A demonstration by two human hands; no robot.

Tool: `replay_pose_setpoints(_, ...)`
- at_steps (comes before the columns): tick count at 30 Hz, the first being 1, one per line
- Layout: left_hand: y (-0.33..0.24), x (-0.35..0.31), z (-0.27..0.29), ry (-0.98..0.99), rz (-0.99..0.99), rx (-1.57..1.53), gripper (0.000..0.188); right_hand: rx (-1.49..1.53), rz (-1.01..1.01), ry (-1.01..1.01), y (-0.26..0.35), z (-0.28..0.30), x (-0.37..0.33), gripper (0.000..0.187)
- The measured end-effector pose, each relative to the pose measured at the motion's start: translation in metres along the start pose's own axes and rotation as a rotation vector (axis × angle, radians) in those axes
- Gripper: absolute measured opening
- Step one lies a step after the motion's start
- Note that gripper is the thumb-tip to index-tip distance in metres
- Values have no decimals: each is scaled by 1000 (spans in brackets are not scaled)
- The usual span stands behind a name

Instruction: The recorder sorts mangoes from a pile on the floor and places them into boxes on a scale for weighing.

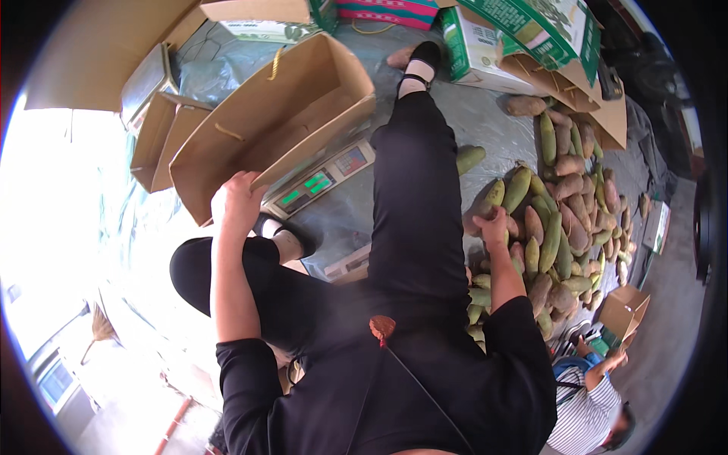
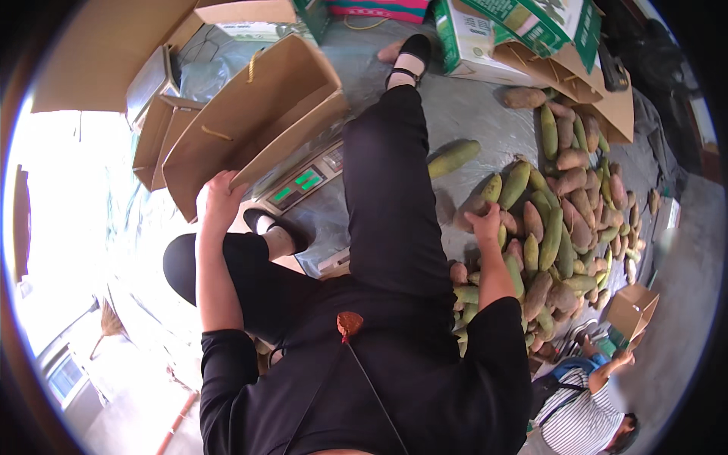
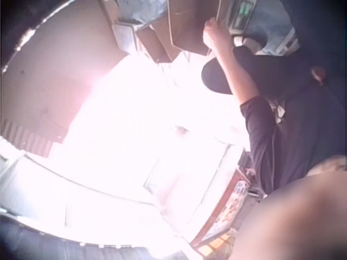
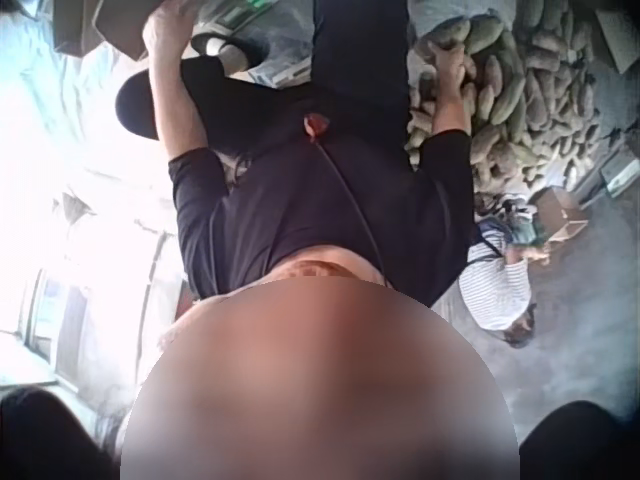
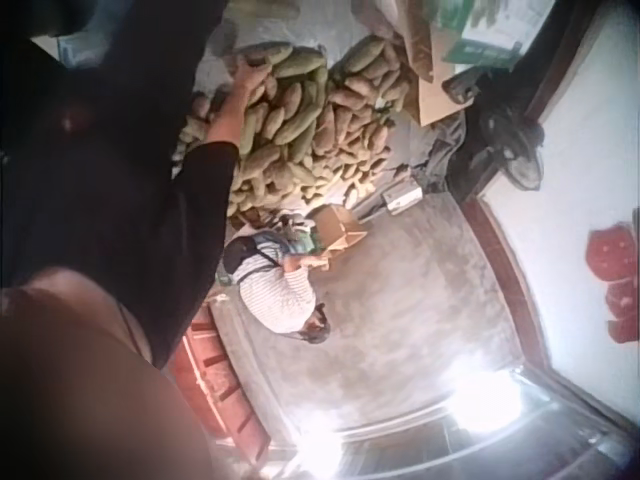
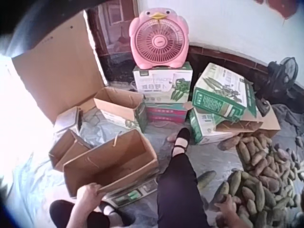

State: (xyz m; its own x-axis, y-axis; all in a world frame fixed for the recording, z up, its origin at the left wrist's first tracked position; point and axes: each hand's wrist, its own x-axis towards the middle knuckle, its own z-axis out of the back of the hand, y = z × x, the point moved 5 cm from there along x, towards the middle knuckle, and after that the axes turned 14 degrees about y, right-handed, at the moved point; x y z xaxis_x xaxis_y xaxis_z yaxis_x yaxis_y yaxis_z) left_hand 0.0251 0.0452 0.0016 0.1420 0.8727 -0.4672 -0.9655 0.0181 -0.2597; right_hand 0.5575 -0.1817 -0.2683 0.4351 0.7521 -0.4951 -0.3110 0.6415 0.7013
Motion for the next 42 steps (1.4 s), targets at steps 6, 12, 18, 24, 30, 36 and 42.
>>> replay_pose_setpoints(6,13,-7,-1,5,10,10,27,199,365,42,194,18,35,60)
replay_pose_setpoints(12,9,-5,-3,40,4,66,29,354,828,246,439,27,-20,61)
replay_pose_setpoints(18,11,-8,-3,50,-18,68,29,9,1149,591,561,-70,-68,53)
replay_pose_setpoints(24,7,-5,-2,76,-42,104,30,-423,1228,729,549,-225,-61,64)
replay_pose_setpoints(30,17,-2,-7,106,-60,152,23,-985,798,985,519,-325,-82,47)
replay_pose_setpoints(36,-5,-4,-1,14,-127,62,23,-584,999,968,533,-307,-85,69)
replay_pose_setpoints(42,9,6,-10,61,-113,43,25,-249,1128,878,551,-128,-58,52)
